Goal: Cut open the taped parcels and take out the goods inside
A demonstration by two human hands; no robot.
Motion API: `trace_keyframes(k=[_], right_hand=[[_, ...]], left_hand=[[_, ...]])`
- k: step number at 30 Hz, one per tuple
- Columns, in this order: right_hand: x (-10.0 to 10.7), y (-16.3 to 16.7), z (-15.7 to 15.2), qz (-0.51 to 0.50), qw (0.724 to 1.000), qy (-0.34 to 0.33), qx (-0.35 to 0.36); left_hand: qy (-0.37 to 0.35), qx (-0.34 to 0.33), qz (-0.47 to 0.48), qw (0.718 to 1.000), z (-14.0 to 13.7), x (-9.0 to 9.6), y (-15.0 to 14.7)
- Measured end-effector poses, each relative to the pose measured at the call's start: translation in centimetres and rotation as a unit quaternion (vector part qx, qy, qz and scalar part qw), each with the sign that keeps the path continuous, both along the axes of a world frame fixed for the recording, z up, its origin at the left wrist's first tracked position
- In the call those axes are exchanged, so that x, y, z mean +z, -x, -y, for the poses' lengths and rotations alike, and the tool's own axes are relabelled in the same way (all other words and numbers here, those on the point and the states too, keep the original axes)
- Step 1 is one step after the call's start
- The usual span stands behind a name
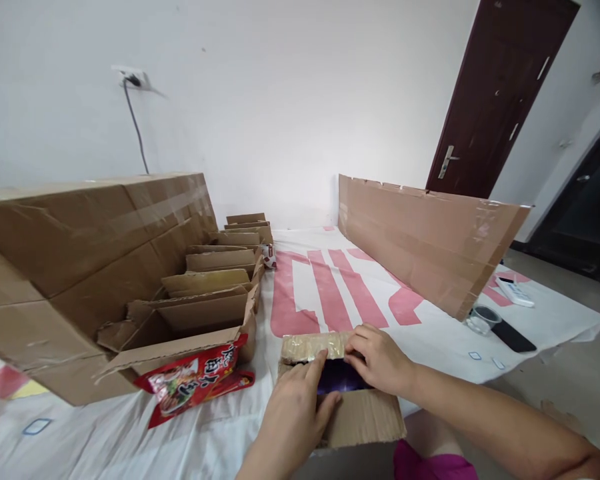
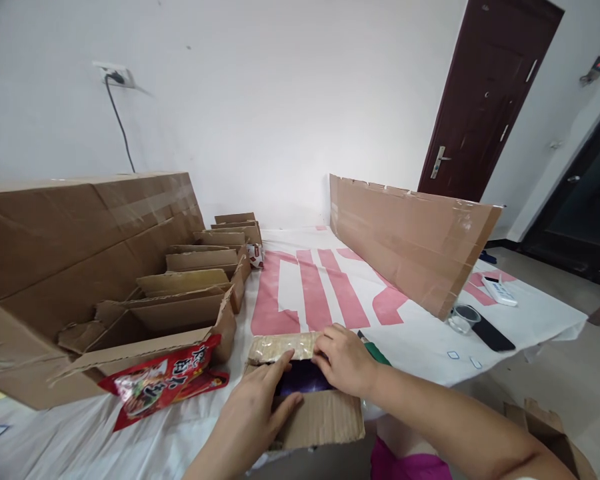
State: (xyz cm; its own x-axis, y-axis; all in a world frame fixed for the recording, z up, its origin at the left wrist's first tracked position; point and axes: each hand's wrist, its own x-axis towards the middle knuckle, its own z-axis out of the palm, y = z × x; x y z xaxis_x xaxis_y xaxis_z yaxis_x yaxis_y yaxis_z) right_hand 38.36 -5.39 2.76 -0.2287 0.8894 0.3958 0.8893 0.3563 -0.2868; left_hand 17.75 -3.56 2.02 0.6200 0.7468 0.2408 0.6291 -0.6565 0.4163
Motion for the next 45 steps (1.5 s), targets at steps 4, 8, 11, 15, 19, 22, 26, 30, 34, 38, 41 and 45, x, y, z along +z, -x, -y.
trace_keyframes(k=[4,8,11,15,19,22,26,30,34,38,41,45], right_hand=[[0.1,-0.3,-0.1,-0.022,0.999,0.028,0.003],[0.0,-0.4,-0.1,-0.02,0.999,0.039,0.012],[-0.2,-0.3,-0.1,0.008,0.999,0.033,0.012],[-0.5,-0.2,-0.2,0.043,0.999,0.031,-0.008],[-0.3,-0.3,-0.2,0.051,0.998,0.037,-0.013],[0.2,-0.3,0.1,0.063,0.997,0.047,0.012],[0.4,-0.2,0.3,0.094,0.995,0.037,0.023],[0.2,-0.3,0.2,0.078,0.996,0.038,0.022],[-0.3,-0.3,-0.1,0.07,0.996,0.047,0.005],[-0.5,-0.3,-0.2,0.071,0.996,0.045,-0.017],[-0.4,-0.4,-0.3,0.071,0.996,0.047,-0.006],[0.0,-0.4,-0.5,0.085,0.994,0.057,0.024]], left_hand=[[0.004,0.012,-0.052,0.999,0.4,0.6,-0.6],[-0.001,0.016,-0.068,0.998,0.6,1.0,-0.8],[-0.006,0.016,-0.07,0.997,0.5,0.9,-0.8],[-0.009,0.012,-0.07,0.997,0.4,0.7,-0.8],[-0.01,0.01,-0.064,0.998,0.5,0.6,-0.8],[-0.011,0.006,-0.057,0.998,0.5,0.6,-0.8],[-0.011,0.008,-0.055,0.998,0.5,0.5,-0.8],[-0.012,0.006,-0.055,0.998,0.4,0.5,-0.7],[-0.012,0.003,-0.045,0.999,0.3,0.4,-0.8],[-0.04,0.0,0.009,0.999,-0.2,0.1,-0.6],[-0.093,0.042,0.058,0.993,-1.1,-0.3,0.1],[-0.118,0.115,0.082,0.983,-3.2,-1.1,1.4]])
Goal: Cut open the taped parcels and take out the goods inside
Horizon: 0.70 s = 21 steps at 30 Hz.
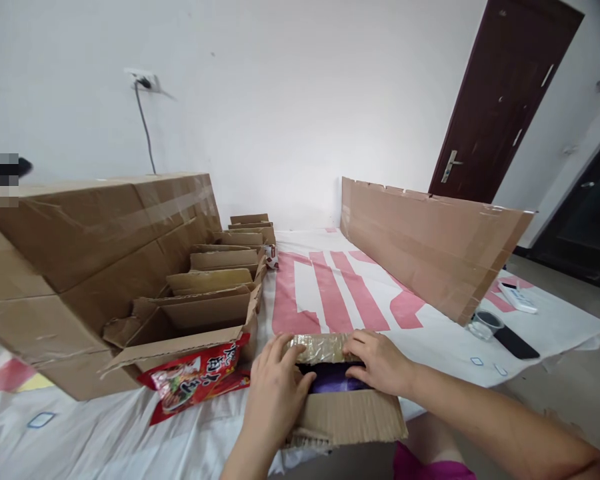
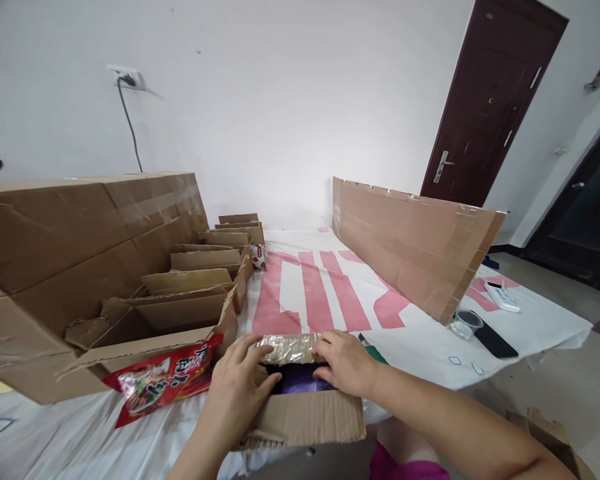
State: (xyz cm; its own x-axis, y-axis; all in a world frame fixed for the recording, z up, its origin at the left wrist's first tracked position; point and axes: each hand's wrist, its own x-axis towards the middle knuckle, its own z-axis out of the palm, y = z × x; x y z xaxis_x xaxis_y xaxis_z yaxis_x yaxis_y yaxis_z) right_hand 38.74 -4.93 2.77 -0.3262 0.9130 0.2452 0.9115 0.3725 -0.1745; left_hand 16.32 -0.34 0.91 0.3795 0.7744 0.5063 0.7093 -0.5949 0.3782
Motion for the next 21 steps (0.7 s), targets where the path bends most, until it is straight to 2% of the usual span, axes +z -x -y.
trace_keyframes(k=[6,11,17,21], right_hand=[[0.2,0.7,-0.4,0.074,0.995,-0.036,0.049],[0.1,1.0,-0.6,0.082,0.994,-0.053,0.048],[0.3,1.0,-0.7,0.12,0.986,-0.075,0.086],[0.1,1.1,-0.8,0.13,0.985,-0.078,0.079]], left_hand=[[0.123,-0.061,0.053,0.989,-1.7,-0.9,0.6],[0.13,-0.067,0.073,0.987,-1.3,-0.6,0.5],[0.137,-0.054,0.085,0.985,-1.0,-0.3,0.5],[0.13,-0.062,0.087,0.986,-1.0,-0.4,0.6]])
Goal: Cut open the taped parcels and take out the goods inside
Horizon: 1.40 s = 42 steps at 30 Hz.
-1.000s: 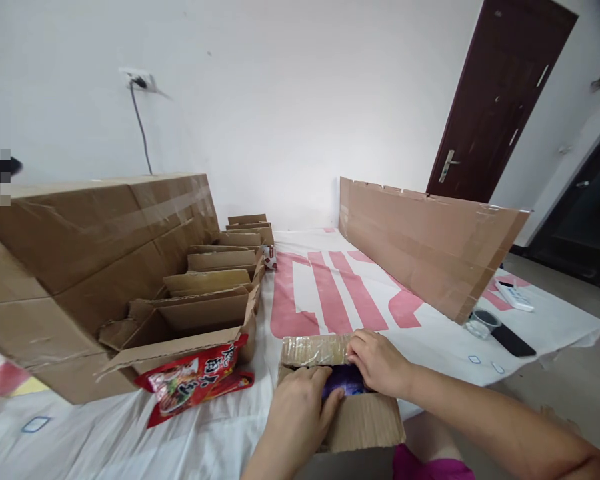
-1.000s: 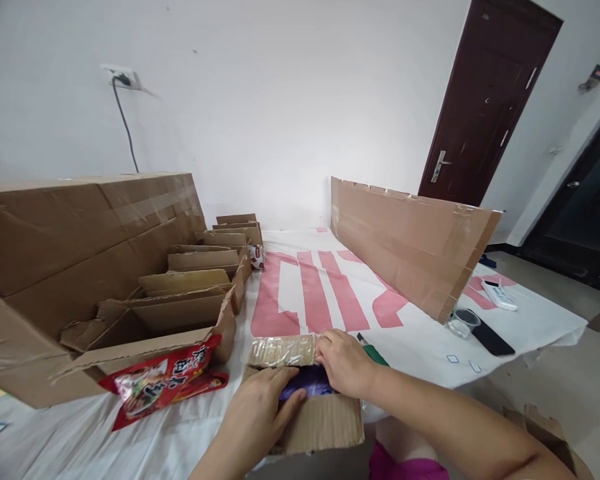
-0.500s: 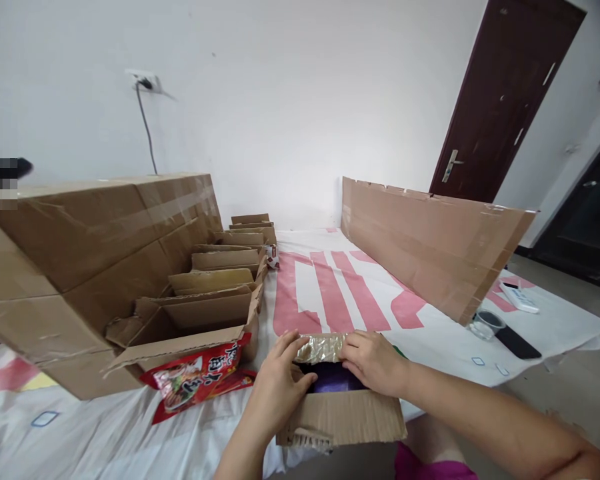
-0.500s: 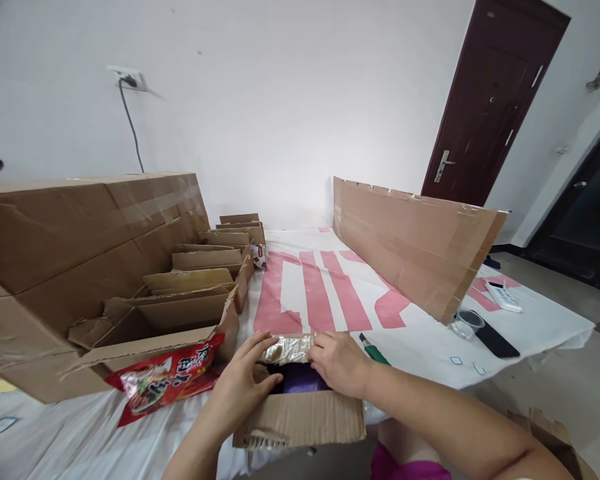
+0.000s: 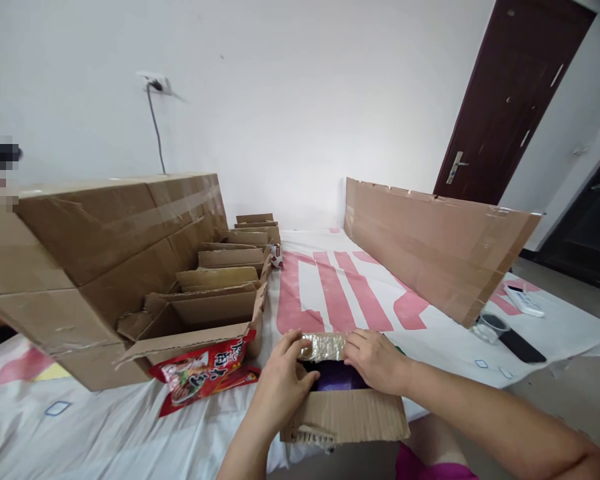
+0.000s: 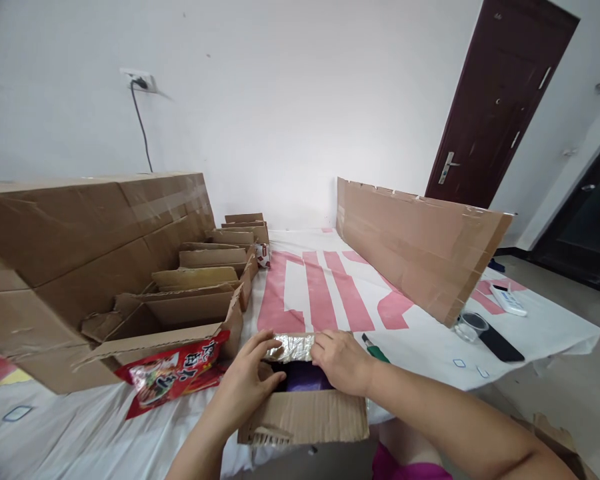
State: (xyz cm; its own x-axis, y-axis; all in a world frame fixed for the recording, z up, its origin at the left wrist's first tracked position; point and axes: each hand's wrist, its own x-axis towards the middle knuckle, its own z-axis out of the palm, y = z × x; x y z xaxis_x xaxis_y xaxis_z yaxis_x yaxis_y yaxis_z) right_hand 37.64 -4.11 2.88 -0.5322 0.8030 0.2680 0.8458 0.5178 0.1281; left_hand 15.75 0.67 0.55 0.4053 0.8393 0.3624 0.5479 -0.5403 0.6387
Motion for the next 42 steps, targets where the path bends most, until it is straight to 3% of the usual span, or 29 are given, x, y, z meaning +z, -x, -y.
trace_keyframes(k=[13,27,34,38,42], right_hand=[[1.8,0.1,-1.1,-0.02,0.991,0.116,-0.057],[0.2,0.5,-2.8,0.025,0.995,0.095,-0.023],[1.3,-1.2,-3.2,-0.106,0.987,0.12,-0.011],[1.2,-2.7,-3.4,-0.181,0.972,0.139,0.053],[0.3,-2.6,-3.6,-0.211,0.965,0.107,0.112]], left_hand=[[-0.015,-0.023,-0.013,1.0,0.0,0.1,0.1],[-0.024,-0.033,-0.026,0.999,-0.1,0.2,0.0],[-0.019,-0.017,-0.024,0.999,-0.1,0.0,0.1],[-0.02,-0.016,-0.022,0.999,-0.2,-0.2,0.1],[-0.012,-0.008,-0.03,0.999,-0.3,-0.2,0.0]])
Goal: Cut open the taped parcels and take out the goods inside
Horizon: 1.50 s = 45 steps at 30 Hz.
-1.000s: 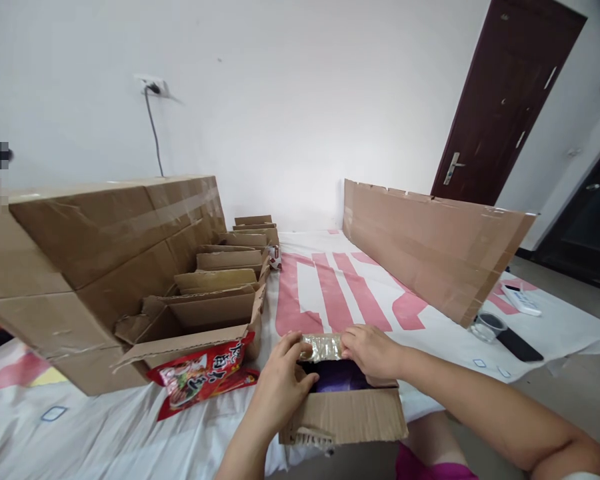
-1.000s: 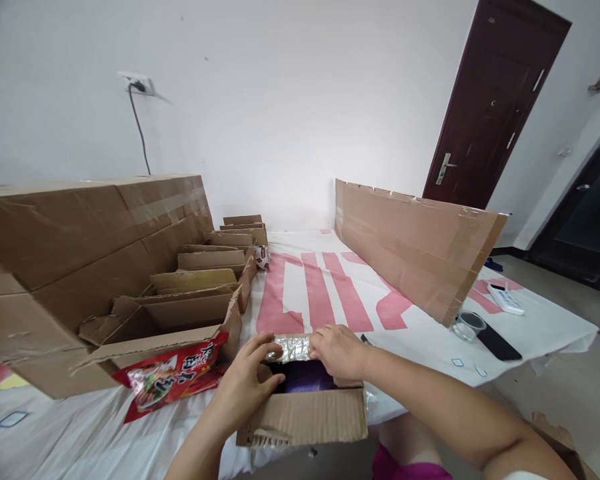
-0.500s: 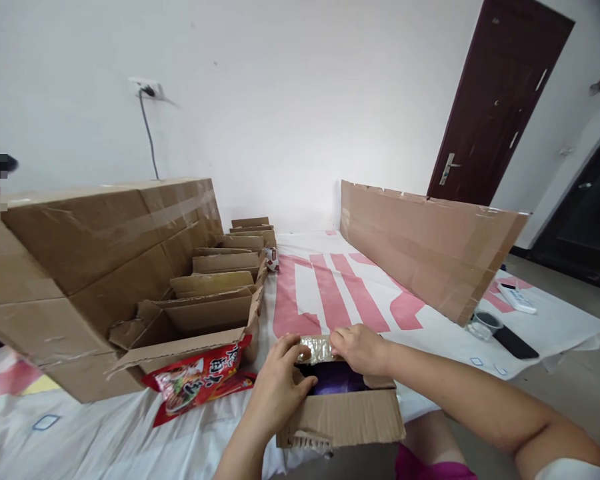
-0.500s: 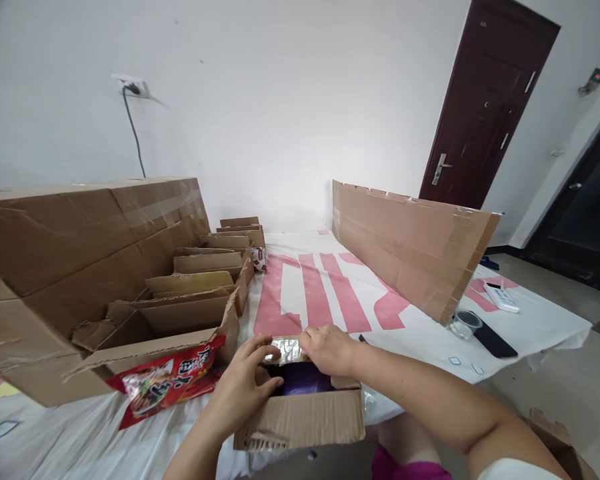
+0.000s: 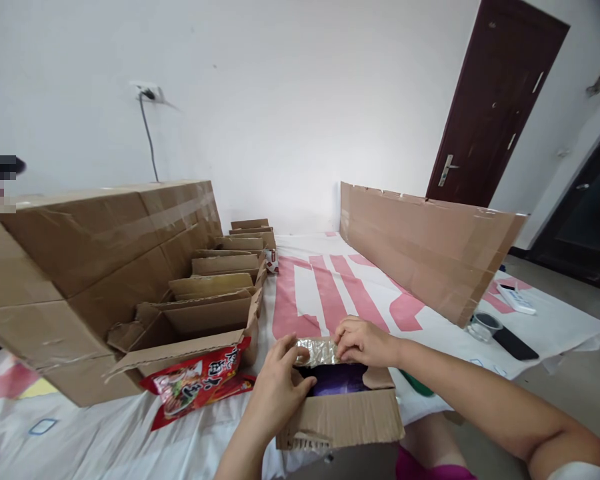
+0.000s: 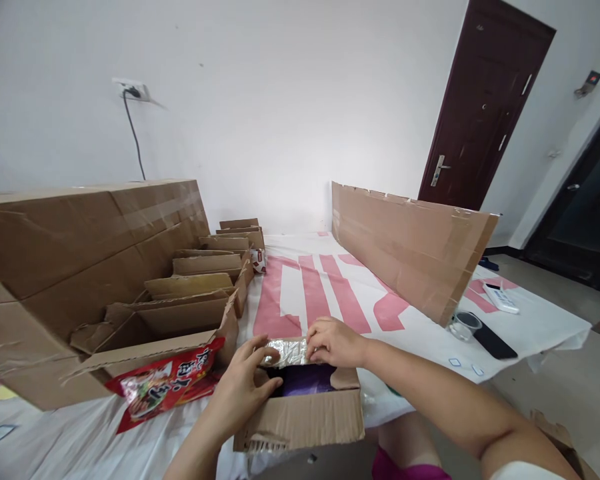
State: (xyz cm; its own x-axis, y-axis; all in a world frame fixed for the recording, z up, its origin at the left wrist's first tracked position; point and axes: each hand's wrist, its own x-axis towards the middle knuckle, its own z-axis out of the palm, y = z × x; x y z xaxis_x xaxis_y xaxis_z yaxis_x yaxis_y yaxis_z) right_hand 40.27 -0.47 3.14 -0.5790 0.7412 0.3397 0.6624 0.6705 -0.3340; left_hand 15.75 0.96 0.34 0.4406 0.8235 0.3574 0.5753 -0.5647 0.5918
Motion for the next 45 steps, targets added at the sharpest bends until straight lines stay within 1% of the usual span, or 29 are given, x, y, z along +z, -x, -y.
trace_keyframes(k=[3,6,9,12,17,20,25,29,33,38,41,45], right_hand=[[-0.3,0.6,-0.1,-0.003,1.0,-0.013,0.008],[-0.1,0.8,-0.2,0.018,1.0,-0.006,0.022],[0.2,0.8,-0.3,0.04,0.999,-0.016,0.021],[0.4,1.1,-0.6,0.089,0.995,-0.045,0.024],[0.8,2.1,-1.8,0.196,0.976,-0.098,0.013],[1.1,2.7,-2.5,0.227,0.969,-0.095,0.007],[1.4,3.6,-3.3,0.232,0.971,-0.055,-0.016],[1.5,3.9,-3.5,0.214,0.975,-0.032,-0.052],[1.4,4.4,-3.5,0.171,0.98,0.005,-0.099],[1.3,4.8,-3.9,0.09,0.984,0.079,-0.132],[1.3,4.1,-4.6,0.032,0.981,0.153,-0.112],[1.2,1.8,-5.1,-0.028,0.963,0.265,-0.044]], left_hand=[[-0.002,0.003,-0.006,1.0,0.0,0.0,0.0],[-0.009,0.001,0.001,1.0,0.0,-0.1,0.1],[-0.008,-0.001,0.008,1.0,0.0,-0.1,0.1],[-0.009,-0.006,0.008,1.0,0.0,0.0,0.0],[-0.004,-0.01,0.009,1.0,0.1,0.0,0.0],[0.0,-0.015,0.012,1.0,0.2,0.0,0.1],[0.004,-0.023,0.017,1.0,0.3,0.2,0.0],[0.016,-0.032,0.013,0.999,0.3,0.4,0.1],[0.017,-0.039,0.013,0.999,0.3,0.4,0.1],[0.022,-0.052,0.01,0.998,0.3,0.4,0.2],[0.027,-0.045,0.014,0.999,0.3,0.3,0.3],[0.027,-0.041,0.017,0.999,0.3,0.3,0.2]])
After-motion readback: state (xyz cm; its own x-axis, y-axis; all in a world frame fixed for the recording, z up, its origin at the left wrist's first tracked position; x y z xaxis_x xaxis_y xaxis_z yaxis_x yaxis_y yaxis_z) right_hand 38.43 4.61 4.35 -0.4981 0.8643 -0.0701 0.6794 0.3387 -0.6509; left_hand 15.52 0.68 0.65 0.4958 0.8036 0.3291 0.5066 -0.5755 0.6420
